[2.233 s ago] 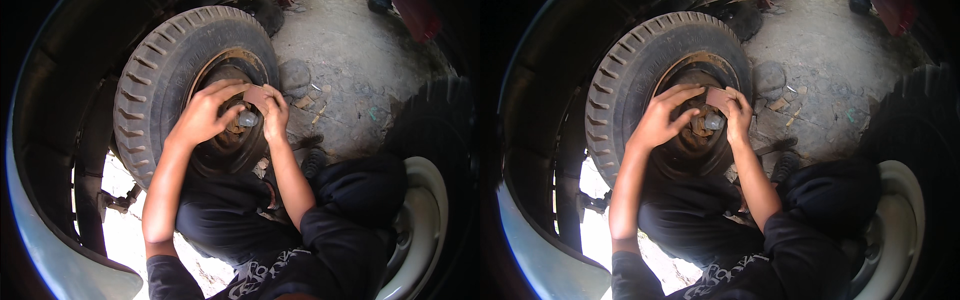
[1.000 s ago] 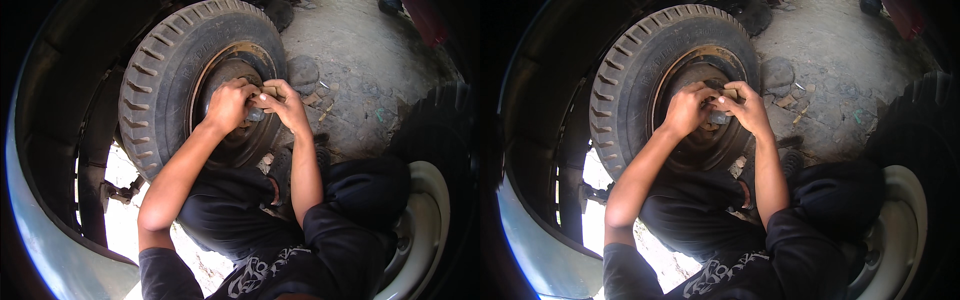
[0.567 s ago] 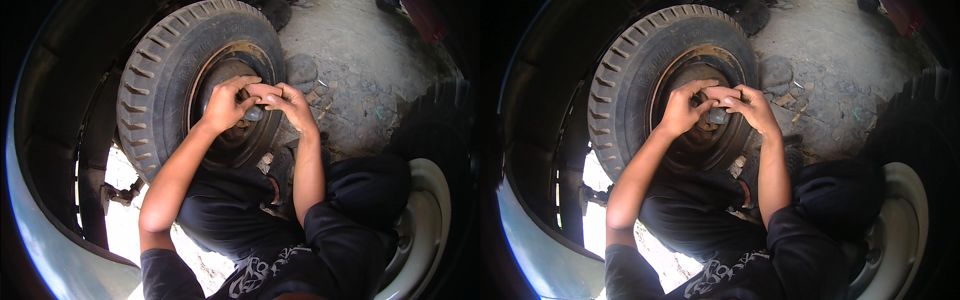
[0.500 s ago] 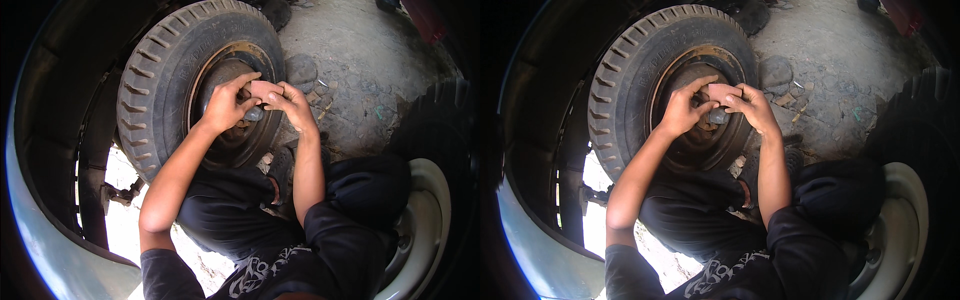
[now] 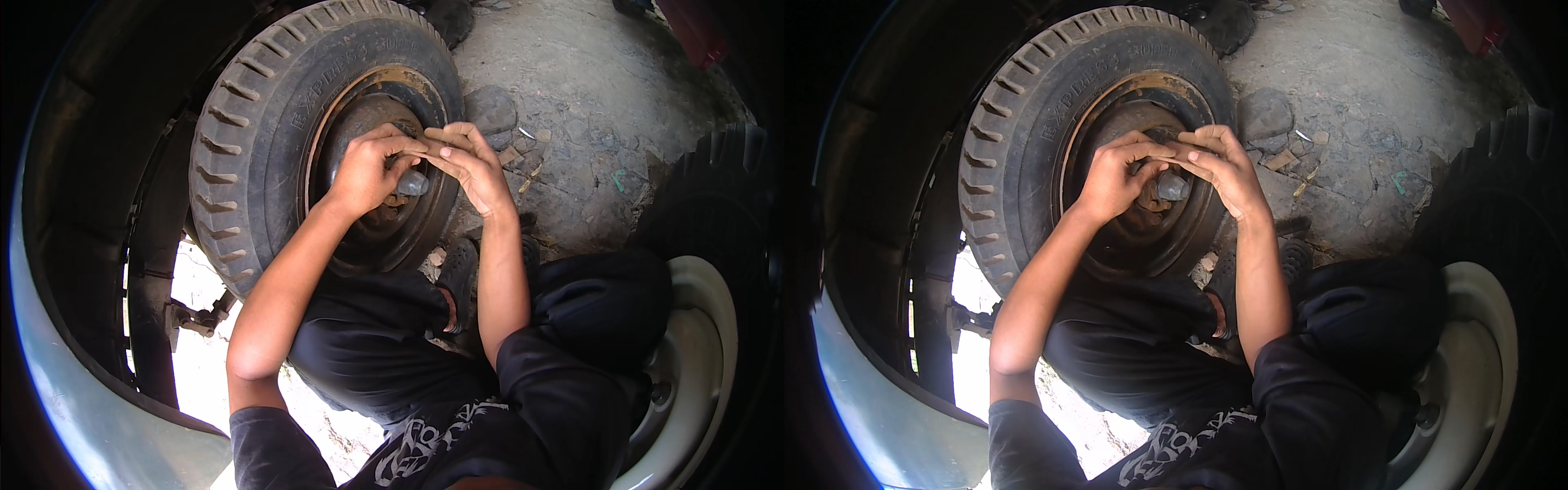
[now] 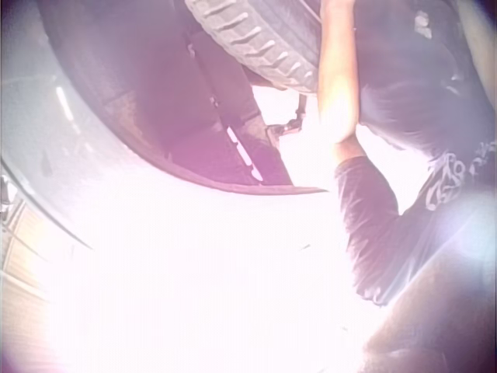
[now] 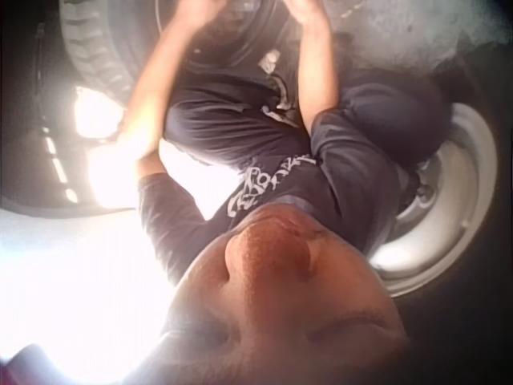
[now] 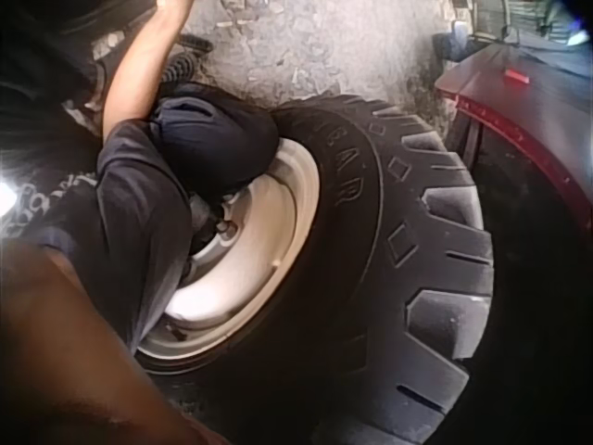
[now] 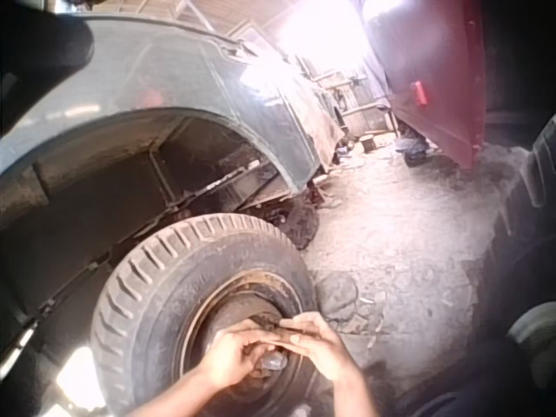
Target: The person sits on the ground and works on a vehicle wheel hub, using a hammer and a small metal tool to adjust or remove components. They repeatedly tap and pry at the hub area while holding the wheel steady.
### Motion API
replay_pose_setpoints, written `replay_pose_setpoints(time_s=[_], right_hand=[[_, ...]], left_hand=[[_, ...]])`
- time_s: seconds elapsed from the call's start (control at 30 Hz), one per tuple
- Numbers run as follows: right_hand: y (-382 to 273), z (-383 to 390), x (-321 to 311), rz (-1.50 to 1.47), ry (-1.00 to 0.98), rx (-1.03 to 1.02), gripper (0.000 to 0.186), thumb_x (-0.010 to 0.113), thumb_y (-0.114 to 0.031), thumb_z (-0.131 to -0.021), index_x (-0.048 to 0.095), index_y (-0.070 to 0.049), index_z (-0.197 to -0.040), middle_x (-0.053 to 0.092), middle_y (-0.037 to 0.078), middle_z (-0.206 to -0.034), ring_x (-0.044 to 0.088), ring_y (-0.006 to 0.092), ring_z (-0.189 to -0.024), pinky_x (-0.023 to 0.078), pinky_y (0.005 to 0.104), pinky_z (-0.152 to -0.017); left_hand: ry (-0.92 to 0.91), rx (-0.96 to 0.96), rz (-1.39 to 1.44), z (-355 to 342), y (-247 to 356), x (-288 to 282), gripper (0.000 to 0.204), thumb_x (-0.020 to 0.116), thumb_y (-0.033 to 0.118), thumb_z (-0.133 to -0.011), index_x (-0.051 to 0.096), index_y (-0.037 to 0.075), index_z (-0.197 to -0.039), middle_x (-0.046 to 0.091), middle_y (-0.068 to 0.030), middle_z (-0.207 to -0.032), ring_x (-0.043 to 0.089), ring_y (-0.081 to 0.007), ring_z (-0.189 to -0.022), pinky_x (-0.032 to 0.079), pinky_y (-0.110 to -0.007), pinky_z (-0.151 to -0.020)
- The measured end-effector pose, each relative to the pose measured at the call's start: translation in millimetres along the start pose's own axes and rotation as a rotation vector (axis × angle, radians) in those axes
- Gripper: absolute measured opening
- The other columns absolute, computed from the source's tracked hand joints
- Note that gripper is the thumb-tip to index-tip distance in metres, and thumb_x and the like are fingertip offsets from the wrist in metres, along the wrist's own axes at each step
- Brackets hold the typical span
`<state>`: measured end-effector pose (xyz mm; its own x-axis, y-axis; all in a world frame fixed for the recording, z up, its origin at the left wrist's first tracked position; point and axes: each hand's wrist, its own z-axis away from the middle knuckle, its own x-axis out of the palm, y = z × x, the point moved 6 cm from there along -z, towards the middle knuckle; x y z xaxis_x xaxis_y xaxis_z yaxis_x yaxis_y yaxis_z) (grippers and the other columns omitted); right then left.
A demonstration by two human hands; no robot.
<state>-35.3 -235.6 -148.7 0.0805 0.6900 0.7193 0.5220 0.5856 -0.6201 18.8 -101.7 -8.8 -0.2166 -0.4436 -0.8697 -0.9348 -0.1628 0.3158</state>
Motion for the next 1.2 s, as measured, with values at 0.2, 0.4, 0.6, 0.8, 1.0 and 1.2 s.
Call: replay_pose_setpoints(time_s=[0.2, 0.4, 0.6, 0.8, 1.0, 1.2], right_hand=[[-20, 7, 9, 0.441, -0.167, -0.195, 0.033, 0.073, -0.007, -0.104, 0.068, 0.003, -0.135, 0.058, 0.023, -0.155, 0.068, 0.0264, -0.132, 0.057, 0.0383, -0.110], [-10, -3, -1, 0.477, -0.103, -0.233, 0.022, 0.079, -0.006, -0.101, 0.077, 0.004, -0.121, 0.080, 0.014, -0.117, 0.075, 0.0163, -0.107, 0.062, 0.0325, -0.097], [-9, 0, 10, 0.316, 0.001, -0.279, 0.019, 0.077, 0.001, -0.101, 0.076, 0.006, -0.119, 0.082, 0.015, -0.110, 0.079, 0.0154, -0.100, 0.064, 0.0282, -0.089], [-3, -3, 14, 0.291, 0.099, -0.371, 0.022, 0.078, 0.006, -0.099, 0.075, 0.007, -0.120, 0.082, 0.016, -0.112, 0.080, 0.0168, -0.101, 0.066, 0.0280, -0.088], [11, -3, 16, 0.423, 0.287, -0.356, 0.028, 0.076, 0.005, -0.100, 0.074, 0.008, -0.128, 0.081, 0.018, -0.117, 0.079, 0.0199, -0.104, 0.067, 0.0329, -0.091], [1, 6, 40, 0.499, 0.145, -0.305, 0.041, 0.077, 0.000, -0.101, 0.069, 0.003, -0.141, 0.076, 0.015, -0.134, 0.073, 0.0177, -0.121, 0.061, 0.0334, -0.105]], left_hand=[[0.080, -0.035, -0.080, 0, -2, -8, 0.024, 0.084, 0.000, -0.088, 0.085, 0.010, -0.110, 0.077, -0.0112, -0.105, 0.077, -0.0311, -0.098, 0.062, -0.042, -0.085], [0.042, -0.084, 0.068, 0, -5, -5, 0.019, 0.082, 0.003, -0.092, 0.085, 0.008, -0.110, 0.080, -0.0124, -0.107, 0.079, -0.0287, -0.098, 0.062, -0.039, -0.088], [0.059, -0.231, 0.114, 1, -14, -6, 0.016, 0.082, 0.009, -0.096, 0.085, 0.004, -0.111, 0.084, -0.0137, -0.107, 0.081, -0.0203, -0.099, 0.061, -0.035, -0.092], [0.121, -0.287, 0.105, 2, -7, -7, 0.017, 0.083, 0.008, -0.095, 0.086, 0.005, -0.111, 0.084, -0.0141, -0.099, 0.083, -0.0203, -0.090, 0.063, -0.034, -0.083], [0.134, -0.340, 0.169, 5, -15, 3, 0.022, 0.085, 0.010, -0.094, 0.085, 0.006, -0.116, 0.084, -0.0144, -0.098, 0.083, -0.0187, -0.088, 0.063, -0.032, -0.078], [0.134, -0.419, 0.179, 6, -13, -4, 0.023, 0.078, 0.021, -0.102, 0.084, 0.006, -0.119, 0.085, -0.0144, -0.101, 0.082, -0.0180, -0.091, 0.062, -0.033, -0.082]])
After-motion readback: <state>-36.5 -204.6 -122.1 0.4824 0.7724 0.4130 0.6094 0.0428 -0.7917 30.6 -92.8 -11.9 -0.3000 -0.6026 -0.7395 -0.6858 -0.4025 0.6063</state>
